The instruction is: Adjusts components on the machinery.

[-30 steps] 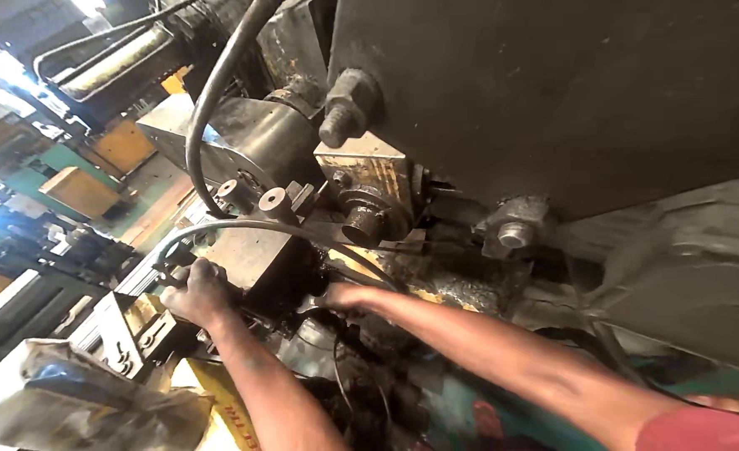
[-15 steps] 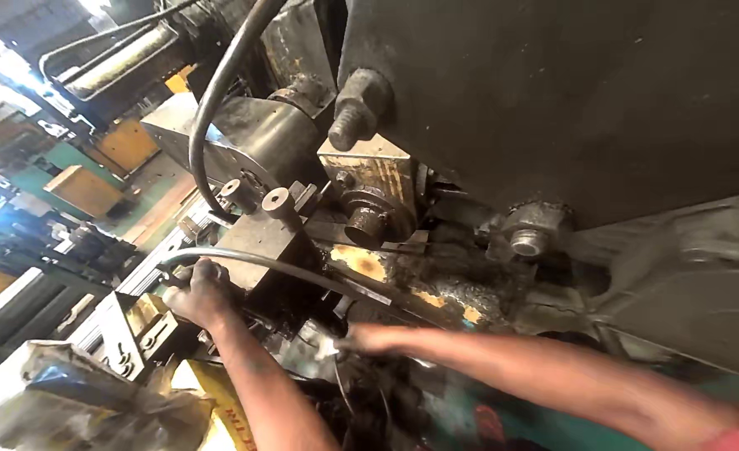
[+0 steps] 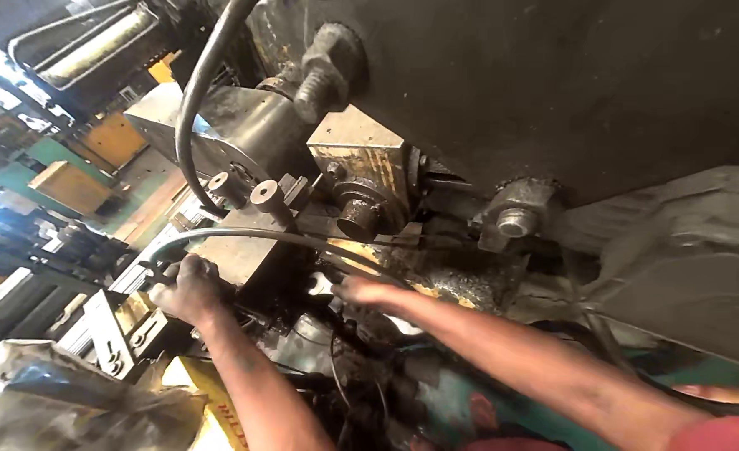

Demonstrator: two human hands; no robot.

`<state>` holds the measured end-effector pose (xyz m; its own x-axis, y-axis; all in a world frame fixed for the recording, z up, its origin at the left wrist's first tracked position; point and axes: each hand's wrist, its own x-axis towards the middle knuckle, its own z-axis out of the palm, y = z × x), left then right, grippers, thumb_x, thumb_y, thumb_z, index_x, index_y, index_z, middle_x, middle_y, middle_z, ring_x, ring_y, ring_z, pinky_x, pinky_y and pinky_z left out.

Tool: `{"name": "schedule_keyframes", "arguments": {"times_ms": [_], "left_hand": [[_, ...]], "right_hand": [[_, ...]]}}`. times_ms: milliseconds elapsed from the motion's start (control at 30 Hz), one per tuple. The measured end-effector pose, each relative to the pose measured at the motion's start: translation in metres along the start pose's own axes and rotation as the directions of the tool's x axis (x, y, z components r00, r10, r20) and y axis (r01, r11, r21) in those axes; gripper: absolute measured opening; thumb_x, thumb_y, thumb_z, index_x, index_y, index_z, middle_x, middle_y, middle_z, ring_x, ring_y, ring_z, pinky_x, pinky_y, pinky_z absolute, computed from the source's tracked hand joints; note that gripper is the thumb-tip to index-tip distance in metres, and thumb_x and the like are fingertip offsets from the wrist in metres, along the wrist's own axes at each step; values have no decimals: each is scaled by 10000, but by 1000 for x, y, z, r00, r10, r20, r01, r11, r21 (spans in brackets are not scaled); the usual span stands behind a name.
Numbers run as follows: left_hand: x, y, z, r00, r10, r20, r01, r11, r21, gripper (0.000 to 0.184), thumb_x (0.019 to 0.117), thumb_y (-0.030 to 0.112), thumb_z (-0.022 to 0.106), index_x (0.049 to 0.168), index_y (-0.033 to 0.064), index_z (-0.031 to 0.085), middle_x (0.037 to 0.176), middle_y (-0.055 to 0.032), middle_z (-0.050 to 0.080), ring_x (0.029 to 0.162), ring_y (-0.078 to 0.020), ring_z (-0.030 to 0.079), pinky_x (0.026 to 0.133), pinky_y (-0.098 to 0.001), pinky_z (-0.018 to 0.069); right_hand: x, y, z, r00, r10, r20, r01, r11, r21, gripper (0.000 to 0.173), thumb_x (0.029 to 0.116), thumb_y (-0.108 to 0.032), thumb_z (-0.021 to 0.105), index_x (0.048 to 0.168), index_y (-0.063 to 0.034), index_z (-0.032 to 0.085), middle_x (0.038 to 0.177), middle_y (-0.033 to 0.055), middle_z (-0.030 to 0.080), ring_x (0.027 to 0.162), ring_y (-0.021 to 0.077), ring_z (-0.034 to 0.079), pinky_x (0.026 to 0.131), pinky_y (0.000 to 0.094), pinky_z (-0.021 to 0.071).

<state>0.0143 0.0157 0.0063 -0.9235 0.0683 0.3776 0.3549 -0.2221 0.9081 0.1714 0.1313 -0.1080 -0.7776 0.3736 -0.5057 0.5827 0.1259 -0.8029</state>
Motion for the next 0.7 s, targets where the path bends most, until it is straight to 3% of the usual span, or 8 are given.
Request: {"name": "schedule_keyframes", "arguments": {"times_ms": [100,333,400,433,467,567,700], "left_hand": [[-2,3,2,1000,-13,14,13,1000,10,227,919,-64,567,821,128,494,592,70,528,487,-50,557,515,-230,535],[-3,2,3,1000,-11,0,11,1000,-11,231,907,-74,569,812,123,496,570,66,532,462,-52,553,488,-227,523],[-3,3,3,1000,-23,-12,23,1000,-3,221,901,-73,585,847,120,493,590,66,525,468,-46,546,489,-225,523],[-4,3,2,999,-28,-20,28,1000,0,227,892,-78,591,845,122,494,585,68,527,463,-41,543,481,-219,520],[-4,2,0,999,-32,-13,32,999,-1,225,898,-76,595,852,121,497,594,70,530,471,-37,546,490,-217,524],[-1,0,-2,1000,-25,14,25,1000,-16,205,897,-69,585,866,114,499,609,70,541,491,-35,561,510,-219,534],[-4,4,-2,999,-45,-18,45,999,8,187,907,-46,598,857,113,513,603,71,534,485,-35,551,509,-220,525]], "right_hand": [[7,-3,-13,993,118,3,-118,990,76,421,1113,-382,376,997,-36,585,691,44,496,497,131,433,485,304,401],[16,-19,-24,983,184,-7,-182,977,115,399,1107,-407,413,954,-68,559,641,11,466,456,99,395,446,262,369],[16,-17,-13,992,117,-46,-114,992,61,402,1108,-382,416,1058,-23,590,762,72,548,571,150,501,542,326,450],[7,-12,3,998,49,-43,-47,998,49,418,1111,-318,423,1125,56,608,890,174,606,727,254,586,689,446,503],[-6,-4,24,1000,-28,1,27,999,20,407,1108,-274,437,1142,94,606,953,223,615,817,305,605,776,501,504],[-26,13,70,973,-104,205,121,990,-71,451,1100,-343,461,1050,72,631,849,147,586,702,219,541,682,431,476],[-14,3,26,1000,-18,4,18,1000,12,474,1123,-348,383,1122,58,629,904,157,588,758,233,554,733,433,483]]}}
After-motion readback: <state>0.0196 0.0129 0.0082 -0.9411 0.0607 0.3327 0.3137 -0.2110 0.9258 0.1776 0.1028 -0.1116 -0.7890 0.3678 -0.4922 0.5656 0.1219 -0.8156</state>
